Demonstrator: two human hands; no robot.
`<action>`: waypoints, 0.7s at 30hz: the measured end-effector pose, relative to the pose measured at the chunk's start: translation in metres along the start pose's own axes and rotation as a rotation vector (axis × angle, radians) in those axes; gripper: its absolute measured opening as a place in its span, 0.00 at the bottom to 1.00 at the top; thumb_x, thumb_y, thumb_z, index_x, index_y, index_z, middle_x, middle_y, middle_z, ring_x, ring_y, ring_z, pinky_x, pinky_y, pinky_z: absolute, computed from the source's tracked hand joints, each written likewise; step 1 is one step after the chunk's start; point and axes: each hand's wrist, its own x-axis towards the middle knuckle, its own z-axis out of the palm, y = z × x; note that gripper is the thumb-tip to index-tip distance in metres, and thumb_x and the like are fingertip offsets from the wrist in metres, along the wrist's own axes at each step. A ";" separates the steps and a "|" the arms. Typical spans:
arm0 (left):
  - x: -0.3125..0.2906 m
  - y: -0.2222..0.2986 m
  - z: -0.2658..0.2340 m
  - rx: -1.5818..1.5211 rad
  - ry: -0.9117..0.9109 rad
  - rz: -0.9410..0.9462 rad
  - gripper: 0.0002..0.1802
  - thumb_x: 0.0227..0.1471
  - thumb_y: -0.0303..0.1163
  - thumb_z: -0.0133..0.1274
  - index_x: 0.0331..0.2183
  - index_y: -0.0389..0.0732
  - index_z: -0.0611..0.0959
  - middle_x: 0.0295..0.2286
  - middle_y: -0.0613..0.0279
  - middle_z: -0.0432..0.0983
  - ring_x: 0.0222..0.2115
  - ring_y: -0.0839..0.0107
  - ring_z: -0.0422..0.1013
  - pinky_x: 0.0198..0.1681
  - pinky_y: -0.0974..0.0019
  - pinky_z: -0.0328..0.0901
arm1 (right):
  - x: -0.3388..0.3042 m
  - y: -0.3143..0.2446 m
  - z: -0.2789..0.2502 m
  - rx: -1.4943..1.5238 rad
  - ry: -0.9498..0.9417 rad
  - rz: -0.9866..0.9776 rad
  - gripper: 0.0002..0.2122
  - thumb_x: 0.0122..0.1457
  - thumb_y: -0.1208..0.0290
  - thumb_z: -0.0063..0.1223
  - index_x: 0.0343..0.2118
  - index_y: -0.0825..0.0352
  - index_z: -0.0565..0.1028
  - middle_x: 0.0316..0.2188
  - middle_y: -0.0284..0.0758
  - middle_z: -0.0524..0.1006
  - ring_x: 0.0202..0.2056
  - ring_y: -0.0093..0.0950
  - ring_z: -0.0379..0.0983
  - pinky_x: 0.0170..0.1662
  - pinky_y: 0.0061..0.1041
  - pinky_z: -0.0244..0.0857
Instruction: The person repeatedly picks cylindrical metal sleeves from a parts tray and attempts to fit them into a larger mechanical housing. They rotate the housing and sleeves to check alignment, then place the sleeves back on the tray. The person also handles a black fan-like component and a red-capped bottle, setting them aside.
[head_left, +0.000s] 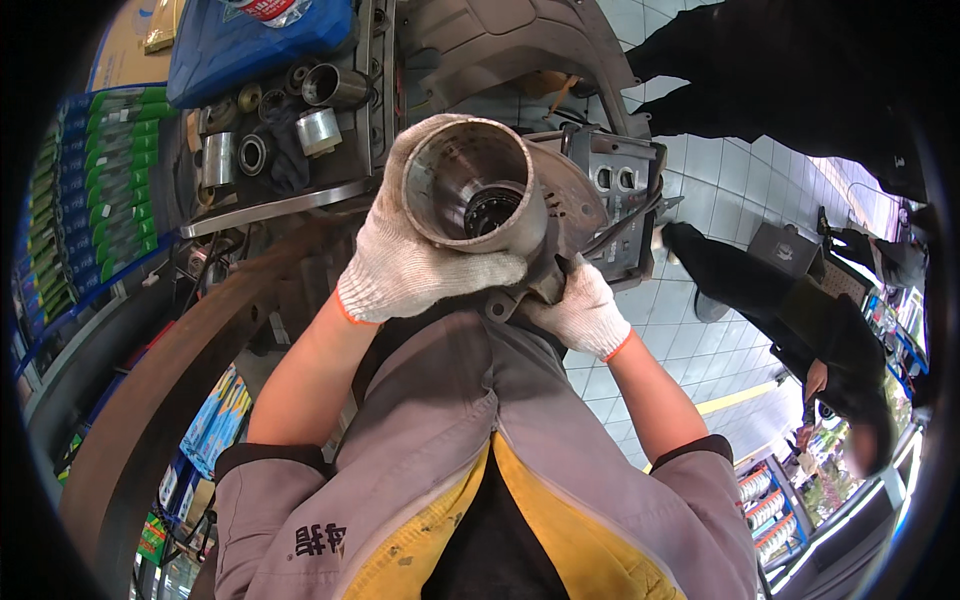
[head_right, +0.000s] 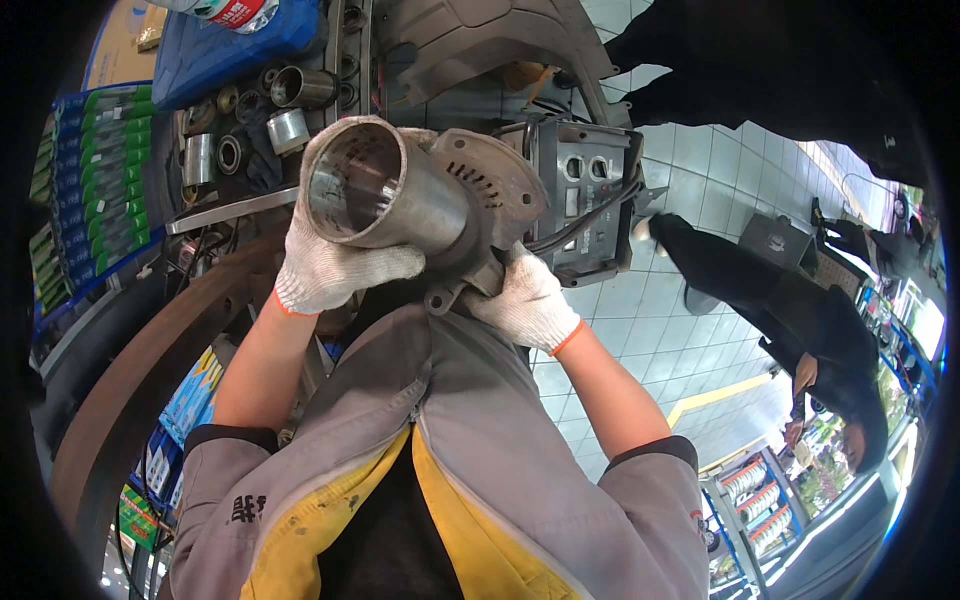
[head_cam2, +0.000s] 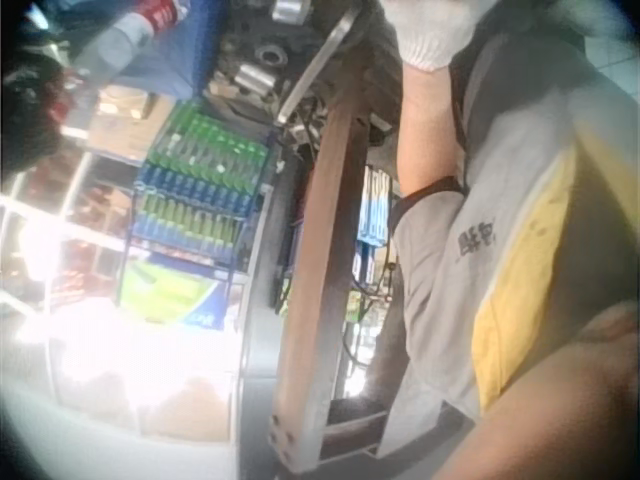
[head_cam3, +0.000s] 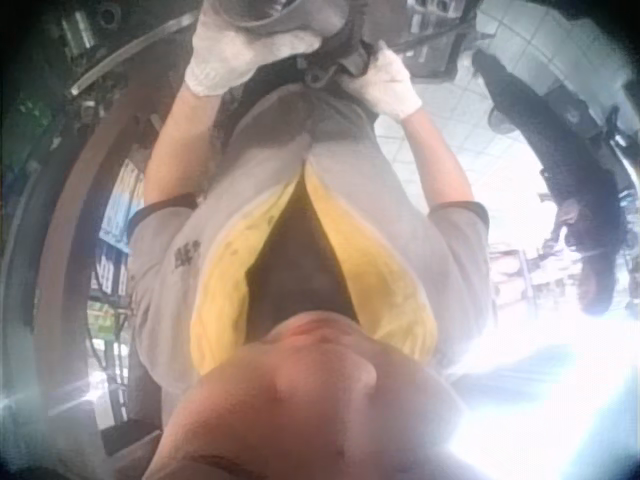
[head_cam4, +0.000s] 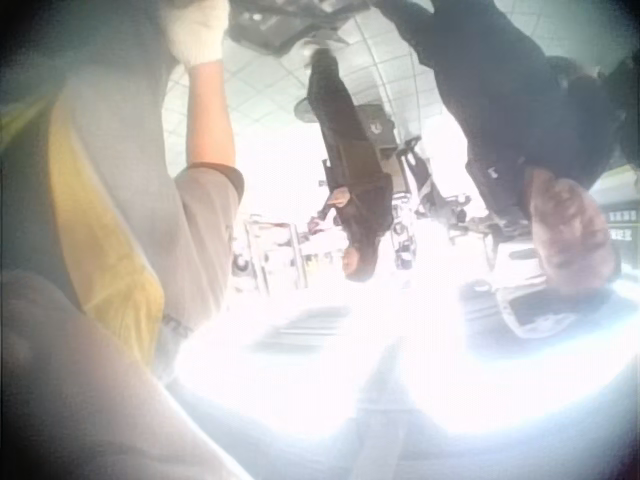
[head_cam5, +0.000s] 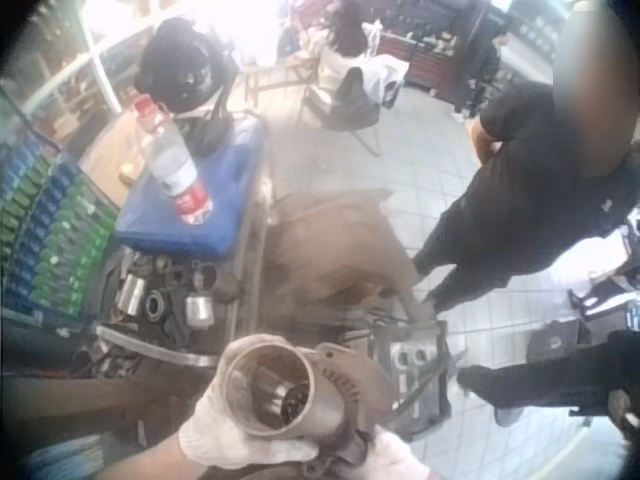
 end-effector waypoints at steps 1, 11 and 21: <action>0.000 -0.001 0.001 0.044 -0.001 -0.012 0.66 0.30 0.30 0.84 0.66 0.40 0.62 0.58 0.56 0.73 0.59 0.65 0.72 0.64 0.58 0.68 | -0.003 0.000 -0.001 0.062 -0.009 -0.043 0.36 0.53 0.61 0.70 0.60 0.73 0.64 0.50 0.52 0.81 0.53 0.48 0.79 0.57 0.38 0.73; -0.011 -0.003 0.012 0.085 -0.026 -0.047 0.64 0.31 0.26 0.83 0.66 0.40 0.62 0.59 0.57 0.72 0.60 0.66 0.70 0.66 0.57 0.65 | -0.012 0.002 -0.005 0.084 0.012 -0.163 0.37 0.54 0.59 0.70 0.63 0.69 0.65 0.55 0.50 0.78 0.56 0.48 0.77 0.59 0.41 0.71; -0.014 0.001 0.012 0.095 -0.071 -0.068 0.65 0.32 0.26 0.82 0.67 0.40 0.61 0.59 0.57 0.72 0.60 0.65 0.71 0.66 0.56 0.66 | -0.018 -0.001 -0.008 0.121 -0.011 -0.101 0.37 0.53 0.64 0.70 0.64 0.69 0.65 0.57 0.46 0.77 0.59 0.41 0.75 0.63 0.36 0.68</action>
